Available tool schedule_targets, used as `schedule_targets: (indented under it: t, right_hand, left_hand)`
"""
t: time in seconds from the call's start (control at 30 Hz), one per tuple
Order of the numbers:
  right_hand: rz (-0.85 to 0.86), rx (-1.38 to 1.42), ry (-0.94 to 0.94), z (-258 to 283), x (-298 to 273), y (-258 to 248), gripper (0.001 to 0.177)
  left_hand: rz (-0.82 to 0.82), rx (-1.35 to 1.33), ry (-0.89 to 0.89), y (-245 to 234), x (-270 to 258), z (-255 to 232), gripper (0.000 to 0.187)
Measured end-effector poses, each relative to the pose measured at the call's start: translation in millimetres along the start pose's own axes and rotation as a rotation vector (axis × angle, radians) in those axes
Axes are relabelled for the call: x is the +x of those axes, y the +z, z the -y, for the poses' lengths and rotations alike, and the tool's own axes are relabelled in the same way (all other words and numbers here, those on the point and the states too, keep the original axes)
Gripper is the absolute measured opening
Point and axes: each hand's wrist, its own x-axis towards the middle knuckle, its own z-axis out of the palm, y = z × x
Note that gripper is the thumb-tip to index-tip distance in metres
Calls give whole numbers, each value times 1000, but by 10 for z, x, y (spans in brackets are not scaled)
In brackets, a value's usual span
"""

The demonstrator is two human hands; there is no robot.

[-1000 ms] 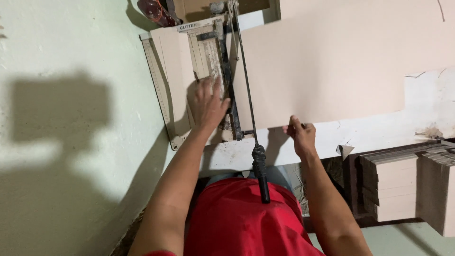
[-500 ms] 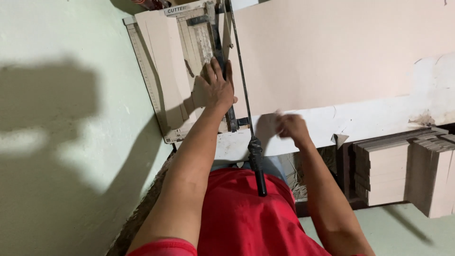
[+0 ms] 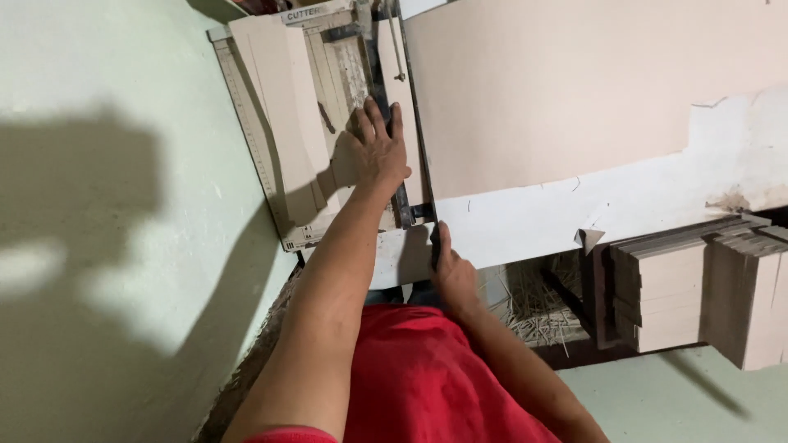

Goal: The person uses a manual paper cutter to trim large sheets of light-colored paper. They repeatedly place a sheet on the cutter, align it against the guide, and pull down the lever to cut the paper. The cut pieces are then removed and stacked.

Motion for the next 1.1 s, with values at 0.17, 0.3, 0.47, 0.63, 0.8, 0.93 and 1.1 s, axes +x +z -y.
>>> schedule_targets:
  t: [0.17,0.3,0.47,0.63,0.8,0.93,1.1]
  right_hand:
    - [175,153,97,285,-149,-654,80]
    - [295,542,196,654,-523,-1860,101]
    - [366,777,27,418,-454,-2131,90]
    - [220,1146,340,52,-27,-1888,66]
    - [-156,1330,580,-1018,690,-1251,84]
    - [-181,1657,561,-1371,1027,-1065,44]
    - [-295,1812,534,-1679,859,-784,29]
  left_hand:
    - [-40,32,-2,176,46,116,117]
    - [-459,-157,415,574,150,313,108]
    - [-498,96,765,722,254,334,51]
    - [-482,471,923,378,-224,504,15]
    - [-236,828,661,79,-456,1157,10]
    - [-47,706,503,-231,-620,1472,18]
    - [-257,560,533,-72,-511,1484,11]
